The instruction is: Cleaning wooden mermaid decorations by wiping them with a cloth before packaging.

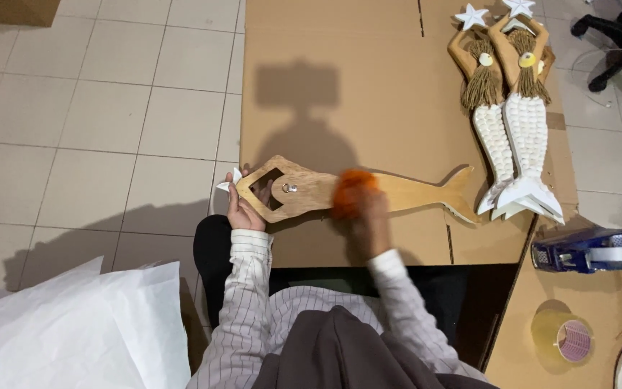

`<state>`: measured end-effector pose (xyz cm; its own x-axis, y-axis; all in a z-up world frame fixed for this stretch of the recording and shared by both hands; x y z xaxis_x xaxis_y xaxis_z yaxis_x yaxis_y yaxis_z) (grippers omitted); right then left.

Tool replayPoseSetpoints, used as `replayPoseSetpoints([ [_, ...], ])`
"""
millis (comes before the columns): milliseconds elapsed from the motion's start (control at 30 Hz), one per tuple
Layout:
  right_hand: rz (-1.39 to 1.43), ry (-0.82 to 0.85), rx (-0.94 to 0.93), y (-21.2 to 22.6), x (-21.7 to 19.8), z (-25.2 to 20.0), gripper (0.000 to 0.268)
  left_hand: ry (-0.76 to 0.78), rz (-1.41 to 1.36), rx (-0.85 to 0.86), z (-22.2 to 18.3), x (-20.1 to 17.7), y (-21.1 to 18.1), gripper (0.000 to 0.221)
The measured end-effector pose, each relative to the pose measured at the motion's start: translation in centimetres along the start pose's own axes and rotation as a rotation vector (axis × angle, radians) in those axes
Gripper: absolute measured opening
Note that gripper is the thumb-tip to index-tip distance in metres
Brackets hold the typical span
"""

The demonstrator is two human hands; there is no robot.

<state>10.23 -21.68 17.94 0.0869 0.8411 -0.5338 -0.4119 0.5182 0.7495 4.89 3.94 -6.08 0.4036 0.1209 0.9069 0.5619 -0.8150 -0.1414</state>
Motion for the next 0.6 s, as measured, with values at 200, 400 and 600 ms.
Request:
replayPoseSetpoints([
  [200, -0.282, 0.187, -0.514, -17.5, 6.7, -6.0, 0.07, -0.035, 0.032, 0.023, 0.1, -0.6, -0.6, 0.028],
  [400, -0.363, -0.035, -0.377, -31.0, -3.5, -4.6, 0.049, -0.041, 0.063, 0.025, 0.6, -1.6, -0.7, 0.028],
  [600, -0.507, 0.043, -0.016, -36.5, -7.0, -2.2, 0.064, -0.018, 0.111, 0.043, 0.3, -1.2, -0.6, 0.031],
])
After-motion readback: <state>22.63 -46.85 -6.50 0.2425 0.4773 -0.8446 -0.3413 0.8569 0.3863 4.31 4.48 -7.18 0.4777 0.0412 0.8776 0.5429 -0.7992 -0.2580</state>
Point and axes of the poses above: each hand's wrist, its own z-axis towards the middle knuckle, its own x-axis out of the palm, y = z × x, the point moved 6 cm from there along z, towards the middle knuckle, and after that the axes turned 12 degrees about -y, right-handed, at the moved point
